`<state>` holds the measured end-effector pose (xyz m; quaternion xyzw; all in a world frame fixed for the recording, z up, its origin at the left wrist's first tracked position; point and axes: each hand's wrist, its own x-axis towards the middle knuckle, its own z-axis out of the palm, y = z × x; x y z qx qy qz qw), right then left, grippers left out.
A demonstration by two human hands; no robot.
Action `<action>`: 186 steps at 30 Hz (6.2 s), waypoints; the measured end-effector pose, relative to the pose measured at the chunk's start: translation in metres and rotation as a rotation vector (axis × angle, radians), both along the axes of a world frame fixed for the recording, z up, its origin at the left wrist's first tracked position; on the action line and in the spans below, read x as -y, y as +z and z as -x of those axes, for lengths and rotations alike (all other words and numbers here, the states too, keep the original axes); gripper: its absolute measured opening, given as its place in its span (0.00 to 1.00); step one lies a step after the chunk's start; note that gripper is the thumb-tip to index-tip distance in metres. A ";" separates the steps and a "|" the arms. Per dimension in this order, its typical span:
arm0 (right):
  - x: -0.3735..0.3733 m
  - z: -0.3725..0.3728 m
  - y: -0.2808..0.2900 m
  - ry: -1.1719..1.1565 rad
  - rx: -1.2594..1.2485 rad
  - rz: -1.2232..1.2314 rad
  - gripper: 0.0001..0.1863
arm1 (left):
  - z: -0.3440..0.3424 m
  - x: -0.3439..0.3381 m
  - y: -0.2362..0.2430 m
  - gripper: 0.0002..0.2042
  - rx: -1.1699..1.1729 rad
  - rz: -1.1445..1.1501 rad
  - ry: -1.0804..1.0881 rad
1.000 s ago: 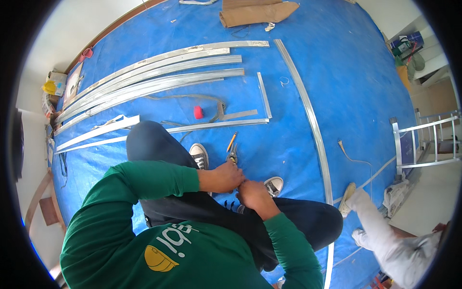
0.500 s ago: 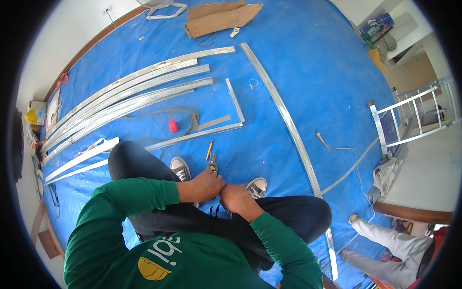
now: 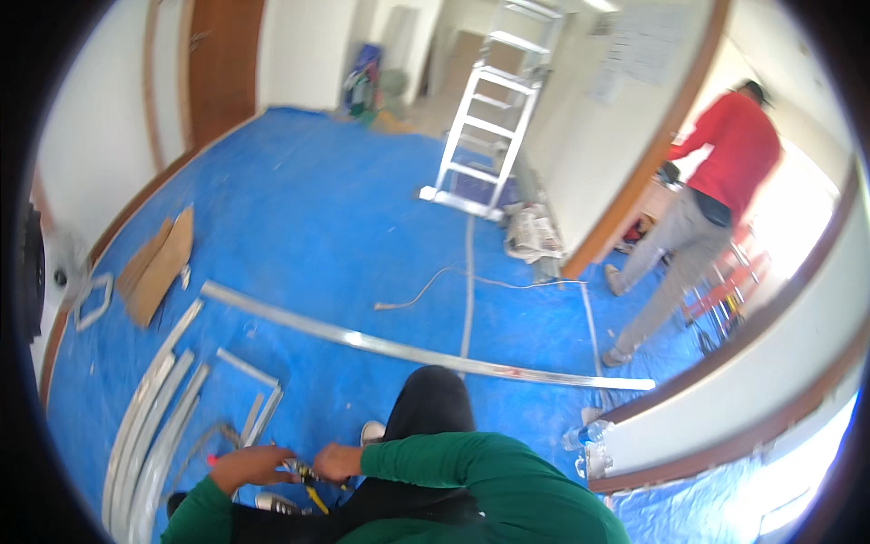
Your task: The person measures and marks metal profiles with a tape measure and pencil, then cuts them to length using tin snips. The person also uses a power drill on the cut pieces.
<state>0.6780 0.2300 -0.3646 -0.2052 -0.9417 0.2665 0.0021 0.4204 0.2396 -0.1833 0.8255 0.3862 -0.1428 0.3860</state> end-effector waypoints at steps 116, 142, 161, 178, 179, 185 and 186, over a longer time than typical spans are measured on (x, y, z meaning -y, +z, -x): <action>-0.224 -0.150 0.165 -0.667 0.672 0.455 0.21 | 0.184 -0.061 -0.076 0.29 -0.380 -0.039 0.482; -0.228 -0.152 0.160 -0.610 0.599 0.416 0.16 | 0.183 -0.067 -0.082 0.30 -0.414 -0.047 0.447; -0.228 -0.154 0.155 -0.594 0.564 0.371 0.23 | 0.200 -0.073 -0.109 0.34 -0.372 0.043 0.450; -0.227 -0.149 0.155 -0.646 0.592 0.438 0.18 | 0.192 -0.074 -0.097 0.34 -0.388 0.047 0.442; -0.227 -0.149 0.156 -0.653 0.615 0.433 0.19 | 0.193 -0.075 -0.099 0.34 -0.384 0.054 0.446; -0.225 -0.145 0.162 -0.661 0.626 0.431 0.20 | 0.201 -0.073 -0.107 0.33 -0.332 -0.041 0.350; -0.225 -0.145 0.163 -0.654 0.614 0.431 0.20 | 0.201 -0.073 -0.107 0.33 -0.340 -0.016 0.371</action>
